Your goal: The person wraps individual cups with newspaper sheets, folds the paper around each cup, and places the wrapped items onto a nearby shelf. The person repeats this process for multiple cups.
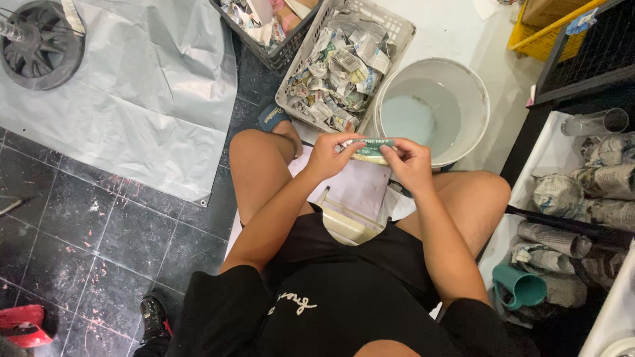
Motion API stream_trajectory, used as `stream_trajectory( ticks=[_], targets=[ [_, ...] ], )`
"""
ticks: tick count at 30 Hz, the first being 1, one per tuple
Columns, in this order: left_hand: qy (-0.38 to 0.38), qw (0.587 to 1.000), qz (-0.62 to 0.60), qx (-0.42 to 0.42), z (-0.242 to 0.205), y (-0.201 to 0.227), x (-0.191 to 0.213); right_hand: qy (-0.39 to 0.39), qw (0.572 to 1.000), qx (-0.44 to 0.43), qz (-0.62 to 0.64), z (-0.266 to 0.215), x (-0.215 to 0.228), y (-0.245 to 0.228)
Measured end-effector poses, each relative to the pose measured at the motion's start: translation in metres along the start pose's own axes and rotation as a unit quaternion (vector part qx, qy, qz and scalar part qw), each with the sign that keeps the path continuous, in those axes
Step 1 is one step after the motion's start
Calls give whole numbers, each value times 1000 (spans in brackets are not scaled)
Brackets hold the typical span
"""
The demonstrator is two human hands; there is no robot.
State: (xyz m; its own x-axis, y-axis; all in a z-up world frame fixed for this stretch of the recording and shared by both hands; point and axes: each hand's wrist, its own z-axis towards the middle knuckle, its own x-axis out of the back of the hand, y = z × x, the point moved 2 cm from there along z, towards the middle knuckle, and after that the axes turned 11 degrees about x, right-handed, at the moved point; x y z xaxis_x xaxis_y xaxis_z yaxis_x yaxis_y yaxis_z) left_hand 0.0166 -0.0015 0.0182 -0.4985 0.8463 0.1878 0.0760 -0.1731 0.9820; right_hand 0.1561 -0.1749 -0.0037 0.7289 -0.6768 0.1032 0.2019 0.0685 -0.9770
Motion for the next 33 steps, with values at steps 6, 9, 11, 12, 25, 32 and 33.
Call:
stream_trajectory(
  ticks=[6,9,11,12,25,32,33],
  targets=[
    [-28,999,25,2,-2,12,3,2,992,88,-96,-3,1,-11],
    [-45,998,34,-29,-3,15,3,-32,998,35,-45,-2,1,-12],
    [-54,997,40,-34,-5,16,4,-53,996,36,-64,-3,-1,-16],
    [-58,997,41,-23,-5,15,5,-63,995,37,-73,-4,-2,-18],
    [-33,994,46,-93,-5,14,2,-43,980,125,-149,-1,-3,-30],
    [-42,993,41,-106,-6,20,3,-60,989,113,-72,-6,-2,-19],
    [-43,994,49,-91,-6,20,3,-58,992,104,-47,-6,-4,-18]
  ],
)
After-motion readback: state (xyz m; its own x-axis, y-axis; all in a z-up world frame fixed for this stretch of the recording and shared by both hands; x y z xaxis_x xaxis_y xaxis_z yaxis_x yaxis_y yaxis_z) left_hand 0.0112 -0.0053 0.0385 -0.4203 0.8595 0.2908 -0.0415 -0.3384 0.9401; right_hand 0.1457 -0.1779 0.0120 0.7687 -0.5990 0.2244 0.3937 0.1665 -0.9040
